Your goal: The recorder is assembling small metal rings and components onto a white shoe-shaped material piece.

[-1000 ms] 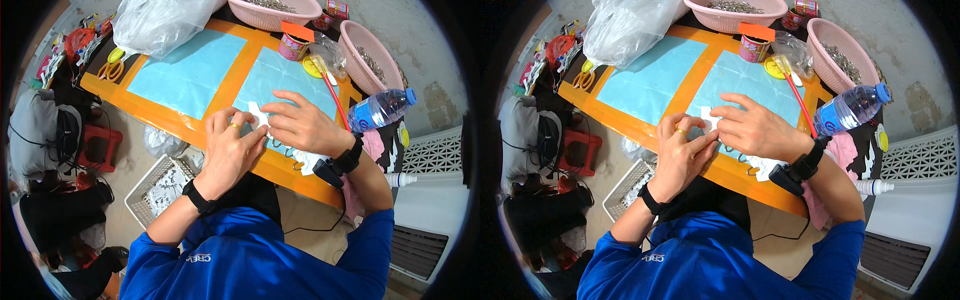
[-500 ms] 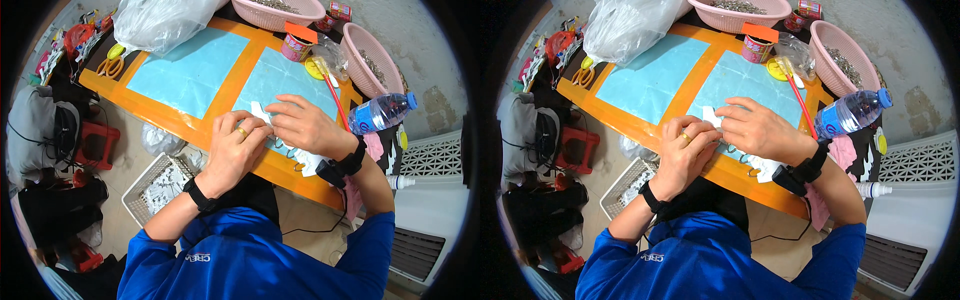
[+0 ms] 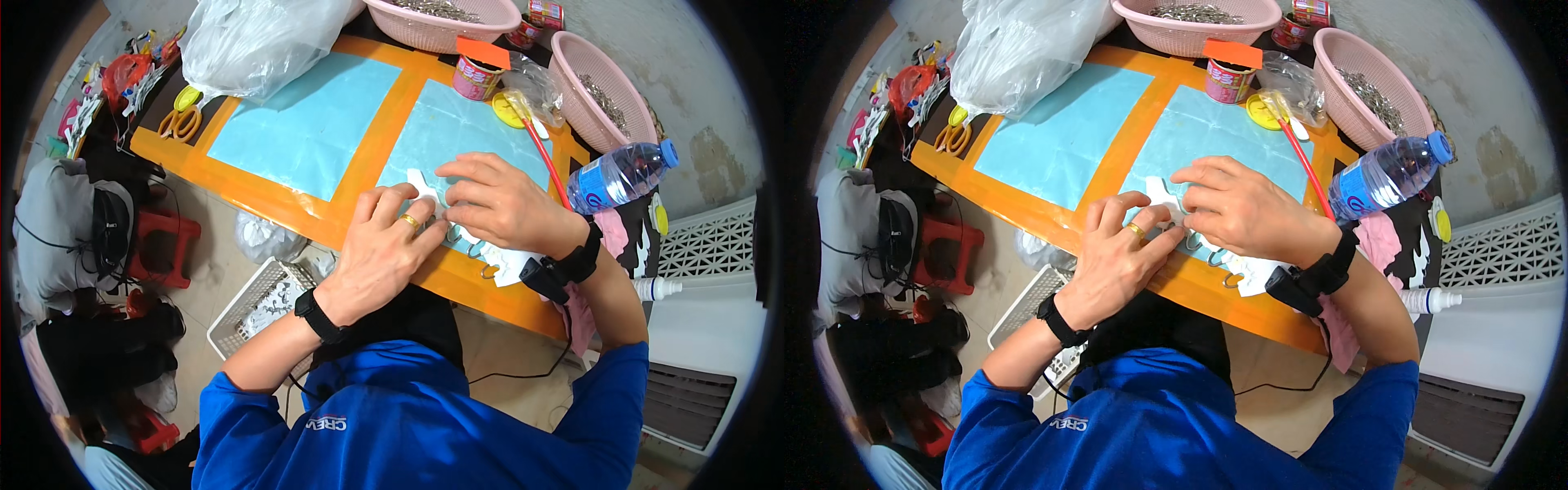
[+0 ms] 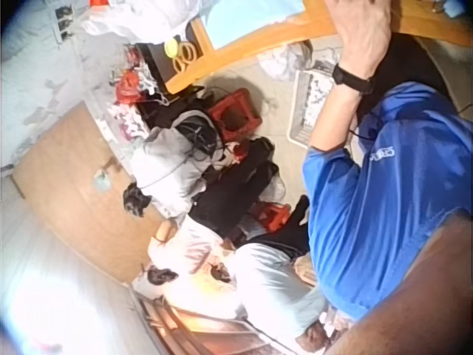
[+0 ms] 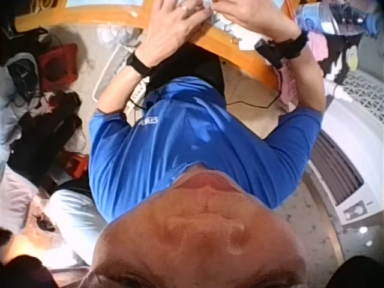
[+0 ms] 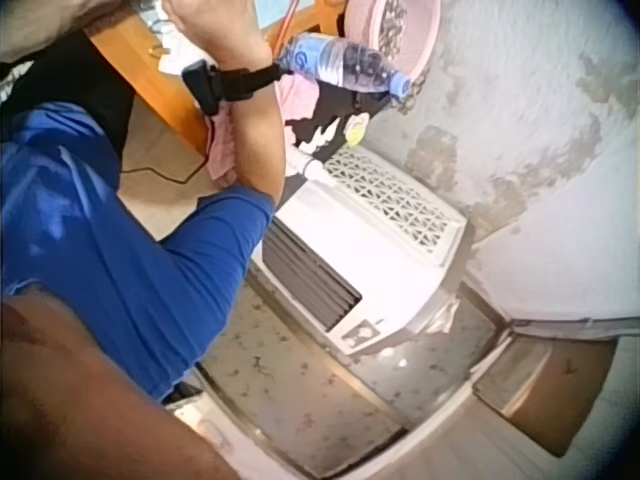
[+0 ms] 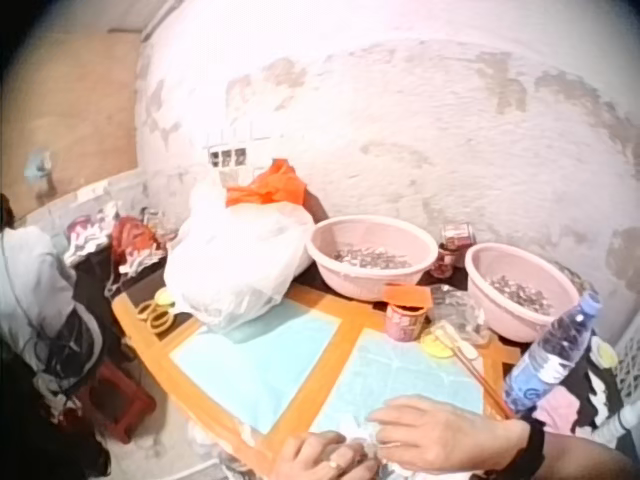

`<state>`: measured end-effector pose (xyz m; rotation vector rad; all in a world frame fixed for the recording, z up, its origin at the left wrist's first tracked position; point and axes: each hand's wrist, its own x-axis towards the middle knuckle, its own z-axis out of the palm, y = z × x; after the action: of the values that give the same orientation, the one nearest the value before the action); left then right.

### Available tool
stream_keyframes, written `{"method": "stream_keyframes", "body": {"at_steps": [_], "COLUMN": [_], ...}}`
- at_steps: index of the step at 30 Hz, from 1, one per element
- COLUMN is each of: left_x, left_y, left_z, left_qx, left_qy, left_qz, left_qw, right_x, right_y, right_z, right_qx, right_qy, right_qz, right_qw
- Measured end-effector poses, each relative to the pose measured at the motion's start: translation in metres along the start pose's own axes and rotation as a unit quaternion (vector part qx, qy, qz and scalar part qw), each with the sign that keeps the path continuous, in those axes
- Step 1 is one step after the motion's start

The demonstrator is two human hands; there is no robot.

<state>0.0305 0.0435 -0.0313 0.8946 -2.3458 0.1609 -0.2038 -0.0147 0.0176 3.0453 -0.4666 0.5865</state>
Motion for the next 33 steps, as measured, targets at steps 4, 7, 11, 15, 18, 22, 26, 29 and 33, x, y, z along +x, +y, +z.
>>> {"method": "stream_keyframes", "body": {"at_steps": [4,7,11,15,18,22,26,29,33], "left_x": [0.005,0.009,0.009,0.013,0.018,0.027,0.024,0.022,0.024], "left_y": [0.003,0.0,-0.003,-0.007,-0.008,-0.008,0.002,0.01,0.011], "left_z": [-0.003,-0.009,-0.011,-0.011,-0.017,-0.015,-0.016,-0.016,-0.017], "left_qx": [0.052,0.063,0.051,0.039,0.051,0.055,0.115,0.115,0.135], "left_qy": [-0.057,-0.096,-0.119,-0.13,-0.157,-0.182,-0.184,-0.198,-0.213], "left_qz": [0.033,0.081,0.098,0.123,0.147,0.179,0.198,0.182,0.197], "left_qw": [0.996,0.99,0.987,0.983,0.975,0.965,0.956,0.956,0.948], "right_x": [-0.004,-0.013,-0.028,-0.039,-0.048,-0.061,-0.07,-0.075,-0.075], "right_y": [-0.004,-0.006,-0.007,-0.027,-0.037,-0.03,-0.024,-0.02,-0.021], "right_z": [-0.004,0.0,-0.006,-0.019,-0.015,-0.006,-0.007,-0.002,-0.002], "right_qx": [0.024,0.024,0.072,0.112,0.12,0.114,0.114,0.126,0.127], "right_qy": [0.003,0.025,0.11,0.155,0.175,0.178,0.203,0.21,0.201], "right_qz": [0.031,0.085,0.207,0.242,0.23,0.241,0.259,0.259,0.26], "right_qw": [0.999,0.996,0.969,0.951,0.95,0.947,0.937,0.934,0.936]}}
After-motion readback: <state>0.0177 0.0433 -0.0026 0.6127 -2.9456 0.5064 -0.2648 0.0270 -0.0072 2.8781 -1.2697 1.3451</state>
